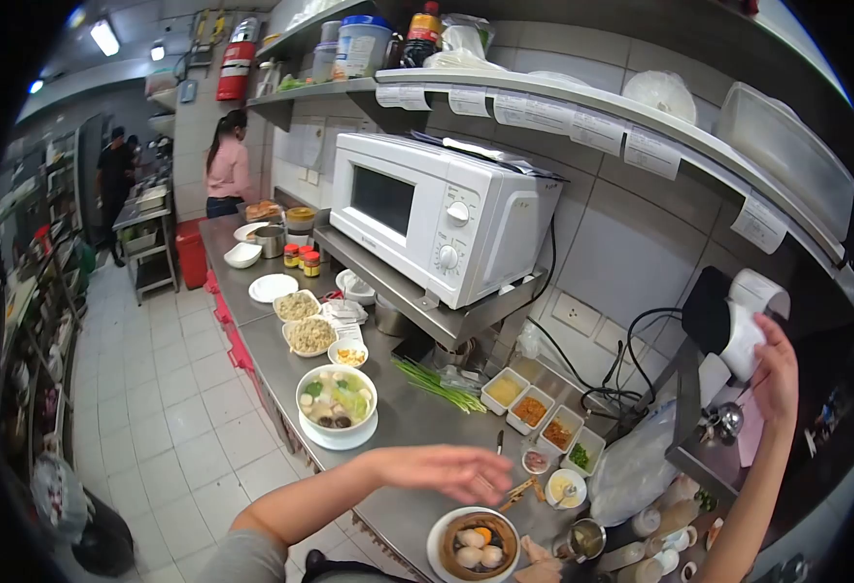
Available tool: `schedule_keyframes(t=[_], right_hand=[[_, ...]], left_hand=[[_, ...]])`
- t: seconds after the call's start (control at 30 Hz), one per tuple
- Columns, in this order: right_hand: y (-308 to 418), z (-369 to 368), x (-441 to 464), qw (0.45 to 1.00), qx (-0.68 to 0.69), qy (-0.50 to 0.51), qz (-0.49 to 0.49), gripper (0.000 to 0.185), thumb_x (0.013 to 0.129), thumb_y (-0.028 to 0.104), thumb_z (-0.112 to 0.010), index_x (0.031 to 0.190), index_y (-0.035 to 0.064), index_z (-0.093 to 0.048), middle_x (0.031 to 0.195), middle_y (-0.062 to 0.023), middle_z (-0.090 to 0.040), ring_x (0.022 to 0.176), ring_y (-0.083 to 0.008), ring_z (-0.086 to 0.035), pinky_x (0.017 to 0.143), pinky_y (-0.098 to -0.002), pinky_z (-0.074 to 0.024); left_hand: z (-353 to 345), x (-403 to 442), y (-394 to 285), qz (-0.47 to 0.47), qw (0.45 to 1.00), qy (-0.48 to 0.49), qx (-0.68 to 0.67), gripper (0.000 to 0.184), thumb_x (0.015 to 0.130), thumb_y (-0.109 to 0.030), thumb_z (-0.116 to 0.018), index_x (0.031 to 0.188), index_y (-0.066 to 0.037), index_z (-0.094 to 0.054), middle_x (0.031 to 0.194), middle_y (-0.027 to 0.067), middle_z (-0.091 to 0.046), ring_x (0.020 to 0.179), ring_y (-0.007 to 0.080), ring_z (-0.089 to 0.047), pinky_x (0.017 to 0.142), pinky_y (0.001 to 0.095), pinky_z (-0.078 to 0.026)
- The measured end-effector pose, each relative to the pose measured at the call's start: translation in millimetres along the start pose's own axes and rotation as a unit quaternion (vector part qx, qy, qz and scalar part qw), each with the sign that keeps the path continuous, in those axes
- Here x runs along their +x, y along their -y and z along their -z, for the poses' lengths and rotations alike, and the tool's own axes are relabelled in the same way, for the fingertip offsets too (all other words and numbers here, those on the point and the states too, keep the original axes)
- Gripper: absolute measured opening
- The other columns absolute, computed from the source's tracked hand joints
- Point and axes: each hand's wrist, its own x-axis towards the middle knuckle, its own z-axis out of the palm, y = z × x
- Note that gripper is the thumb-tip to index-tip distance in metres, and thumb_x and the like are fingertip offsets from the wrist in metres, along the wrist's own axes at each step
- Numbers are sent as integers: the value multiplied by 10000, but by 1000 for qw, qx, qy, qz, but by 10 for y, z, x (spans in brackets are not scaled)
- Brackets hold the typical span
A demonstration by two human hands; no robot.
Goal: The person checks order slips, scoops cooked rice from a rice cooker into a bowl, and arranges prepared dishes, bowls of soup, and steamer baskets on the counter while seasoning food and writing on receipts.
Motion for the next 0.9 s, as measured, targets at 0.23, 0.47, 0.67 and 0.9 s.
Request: schedule_keyframes(t=[0.23,0.47,0.67,0.9], right_hand=[[189,-2373,-312,913,-187,308,-192,423,680,-44,-498,1094,-10,-577,1035,-84,-577,933,-172,-542,818,-271,-420],[-8,-3796,234,780,-353,517,-18,446,656,-25,-463,1076,57,-588,997,-121,-588,906,-255,-568,825,-333,-436],[-132,-4482,1411,823,-383,416,53,361,651,-29,-482,944,82,-662,835,-71,-636,771,-131,-578,733,-293,-458],[-703,-5031,3105,976,-150,67,139,468,657,-115,-409,1022,50,-650,917,-65,-646,772,-110,-579,689,-229,-458]], left_hand=[[616,263,-420,-142,956,119,-229,706,876,-500,-449,1390,-91,-190,1365,100,-339,1239,226,-365,997,418,-338],[1252,-505,-727,-112,948,-110,-278,497,910,-392,-439,1268,-56,-366,1201,106,-499,1075,263,-521,932,448,-403],[1784,-1394,-1139,-305,862,-325,-242,395,942,-313,-379,1260,-79,-373,1248,112,-477,1176,264,-442,978,460,-344],[1909,-2472,-1155,-368,797,-441,-189,402,947,-297,-375,1254,-37,-378,1226,127,-488,1156,273,-459,963,452,-368]])
